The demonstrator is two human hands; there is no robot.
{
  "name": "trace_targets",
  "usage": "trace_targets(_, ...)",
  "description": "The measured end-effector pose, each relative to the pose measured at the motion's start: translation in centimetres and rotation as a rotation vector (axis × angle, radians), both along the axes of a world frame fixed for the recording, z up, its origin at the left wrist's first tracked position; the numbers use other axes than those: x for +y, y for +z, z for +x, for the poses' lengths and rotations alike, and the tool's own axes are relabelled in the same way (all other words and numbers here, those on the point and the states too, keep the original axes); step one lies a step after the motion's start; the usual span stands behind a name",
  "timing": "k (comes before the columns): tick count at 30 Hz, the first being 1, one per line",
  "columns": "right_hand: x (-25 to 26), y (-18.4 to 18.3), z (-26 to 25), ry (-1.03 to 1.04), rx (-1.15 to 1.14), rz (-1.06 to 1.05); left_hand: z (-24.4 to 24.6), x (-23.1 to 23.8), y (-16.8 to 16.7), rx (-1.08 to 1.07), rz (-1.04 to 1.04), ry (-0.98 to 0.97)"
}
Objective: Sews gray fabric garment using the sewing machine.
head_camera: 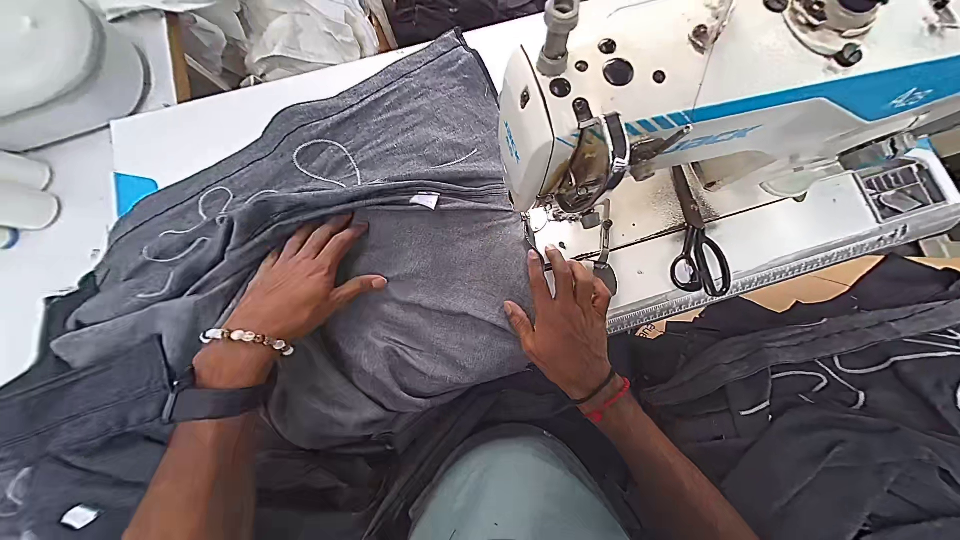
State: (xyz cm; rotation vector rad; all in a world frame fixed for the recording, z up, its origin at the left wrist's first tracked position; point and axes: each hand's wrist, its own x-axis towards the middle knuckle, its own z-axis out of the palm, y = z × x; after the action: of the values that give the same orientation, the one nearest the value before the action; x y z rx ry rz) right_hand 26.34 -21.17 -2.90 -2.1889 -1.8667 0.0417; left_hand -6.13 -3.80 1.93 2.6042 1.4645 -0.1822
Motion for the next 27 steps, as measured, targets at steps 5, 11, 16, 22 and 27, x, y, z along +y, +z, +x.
trace_targets(5,0.2,1.1,2.3,0.024,0.192,0.155,14.9,-3.5,1.4,-0.612,0.005,-0.124)
trace_targets(11,1.6,3.0,9.9,-0.083,0.188,0.175,17.8,-2.8,-4.4,-0.527,0.133,-0.446)
trace_targets(16,4.1,1.5,8.1,0.045,0.178,0.174,17.2,-2.2,-4.2,-0.527,0.118,-0.487)
trace_targets(22,4.1,0.2,3.9,0.173,0.141,0.344,16.9,-1.3,-4.5,-0.529,0.104,-0.534)
trace_targets(27,2.3,-0.6,3.2,0.203,0.065,0.291,16.3,0.6,-4.2,-0.505,0.104,-0.655)
